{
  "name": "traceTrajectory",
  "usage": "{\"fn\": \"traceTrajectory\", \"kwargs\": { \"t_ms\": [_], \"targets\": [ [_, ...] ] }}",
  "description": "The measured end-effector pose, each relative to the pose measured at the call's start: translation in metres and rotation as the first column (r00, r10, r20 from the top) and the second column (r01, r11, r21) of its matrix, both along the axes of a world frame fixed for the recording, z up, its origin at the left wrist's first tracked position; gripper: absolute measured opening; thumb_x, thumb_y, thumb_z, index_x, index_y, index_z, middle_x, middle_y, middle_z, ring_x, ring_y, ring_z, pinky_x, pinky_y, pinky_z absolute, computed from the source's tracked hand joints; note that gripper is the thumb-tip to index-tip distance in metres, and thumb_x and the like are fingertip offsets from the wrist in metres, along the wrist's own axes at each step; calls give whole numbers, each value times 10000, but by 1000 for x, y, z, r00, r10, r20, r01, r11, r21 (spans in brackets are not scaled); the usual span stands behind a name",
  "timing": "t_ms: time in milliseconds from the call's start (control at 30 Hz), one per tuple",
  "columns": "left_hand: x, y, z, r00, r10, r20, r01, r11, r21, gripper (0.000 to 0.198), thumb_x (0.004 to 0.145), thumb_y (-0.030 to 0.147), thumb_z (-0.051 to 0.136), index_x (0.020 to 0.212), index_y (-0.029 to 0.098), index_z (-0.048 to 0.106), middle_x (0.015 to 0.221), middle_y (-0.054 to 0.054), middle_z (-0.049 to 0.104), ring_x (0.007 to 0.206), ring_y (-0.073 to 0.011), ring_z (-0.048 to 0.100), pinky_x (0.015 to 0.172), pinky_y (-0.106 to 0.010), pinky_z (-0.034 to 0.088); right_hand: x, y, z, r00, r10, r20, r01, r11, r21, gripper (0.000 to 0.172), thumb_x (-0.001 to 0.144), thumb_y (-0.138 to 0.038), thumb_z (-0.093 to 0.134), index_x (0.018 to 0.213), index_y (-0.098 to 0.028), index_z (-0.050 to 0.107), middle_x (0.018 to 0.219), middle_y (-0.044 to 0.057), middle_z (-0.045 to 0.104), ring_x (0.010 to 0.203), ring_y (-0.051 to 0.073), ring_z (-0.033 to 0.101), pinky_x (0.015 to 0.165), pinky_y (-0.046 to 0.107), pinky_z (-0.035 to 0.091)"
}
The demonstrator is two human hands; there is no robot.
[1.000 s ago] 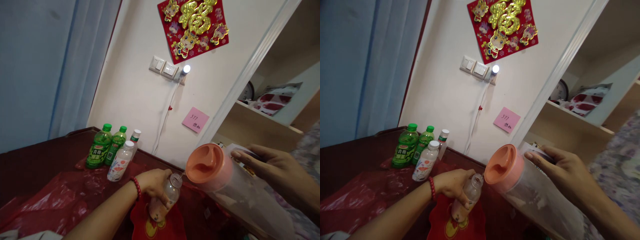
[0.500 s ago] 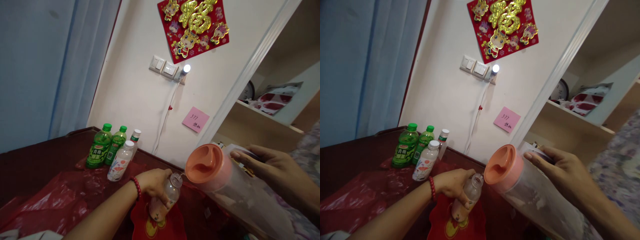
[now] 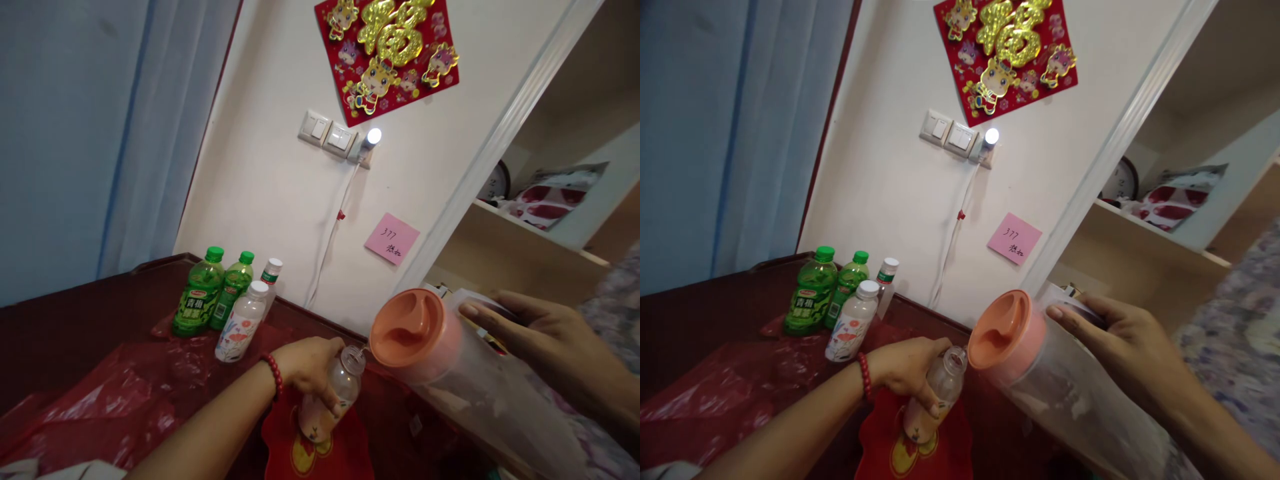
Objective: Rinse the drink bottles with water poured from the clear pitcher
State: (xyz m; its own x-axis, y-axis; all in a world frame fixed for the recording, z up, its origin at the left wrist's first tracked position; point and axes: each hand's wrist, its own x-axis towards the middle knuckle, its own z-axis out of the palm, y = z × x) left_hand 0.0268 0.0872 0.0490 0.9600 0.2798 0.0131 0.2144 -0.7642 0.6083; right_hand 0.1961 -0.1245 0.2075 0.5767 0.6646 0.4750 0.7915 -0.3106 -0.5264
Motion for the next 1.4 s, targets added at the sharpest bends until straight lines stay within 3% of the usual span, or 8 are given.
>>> {"fn": "traceTrajectory", "kwargs": {
  "t_ms": [267, 400, 600, 733, 833, 967, 1300, 1400],
  "targets": [
    [-1, 0, 1, 1000, -13, 25, 13, 1000, -23, 773, 499, 398, 943, 1155, 185, 594, 1110, -108, 730, 963, -334, 699, 718, -348, 527, 8, 0, -7, 999, 13, 35, -12, 999, -31, 662, 586, -835, 676, 779, -206, 752, 683, 54, 647, 619, 235, 574, 499, 256, 416],
    [0, 1, -2, 1000, -12, 26, 12, 1000, -18, 756, 499, 408, 941, 1143, 204, 602, 1121, -98, 729, 977, -339, 699, 733, -355, 536, 15, 0, -18, 989, 18, 147, -10, 999, -53, 637, 663, -834, 618, 705, -205, 713, 634, 44, 608, 618, 235, 568, 498, 258, 385],
    [3, 3, -4, 1000, -22, 8, 22, 1000, 10, 756, 526, 374, 903, 1184, 203, 571, 1191, -138, 706, 1035, -375, 680, 782, -404, 529, 20, -3, -37, 990, 66, 127, -65, 998, -16, 552, 757, -737, 628, 781, -196, 735, 678, 41, 637, 617, 219, 558, 523, 261, 404],
    [4, 4, -4, 1000, -29, -1, 29, 1000, -2, 730, 544, 372, 886, 1173, 195, 560, 1199, -142, 701, 1044, -369, 676, 781, -398, 524, 29, -6, -52, 978, 110, 179, -121, 991, 52, 496, 807, -694, 655, 759, -205, 722, 593, 2, 519, 571, 182, 482, 502, 240, 367],
    [5, 4, -4, 999, -37, 3, 37, 999, -14, 717, 555, 377, 876, 1170, 199, 553, 1194, -131, 699, 1041, -354, 674, 781, -387, 515, 38, -10, -70, 994, 108, 33, -112, 986, 124, 511, 805, -714, 686, 791, -204, 719, 584, -22, 462, 512, 140, 387, 459, 223, 299],
    [5, 4, -3, 999, -47, 6, 47, 999, -19, 675, 576, 349, 854, 1156, 196, 546, 1192, -129, 692, 1045, -346, 662, 801, -389, 500, 45, -13, -94, 973, 118, -197, -65, 964, 256, 477, 800, -658, 763, 790, -184, 701, 595, -26, 457, 519, 125, 373, 450, 205, 274],
    [7, 3, 3, 999, -39, -9, 39, 998, -54, 667, 575, 368, 834, 1148, 185, 547, 1121, -79, 692, 975, -297, 650, 760, -346, 471, 54, 20, -131, 945, 127, -302, 68, 826, 560, 608, 707, -744, 776, 650, -183, 547, 545, -58, 417, 457, 115, 391, 399, 209, 288],
    [8, 4, 1, 999, -49, 13, 50, 994, -95, 647, 584, 371, 839, 1129, 188, 542, 1083, -52, 692, 952, -274, 645, 753, -328, 461, 68, 40, -153, 928, 156, -339, 92, 785, 612, 576, 802, -711, 741, 717, -171, 559, 608, -47, 499, 483, 117, 475, 432, 209, 387]
  ]
}}
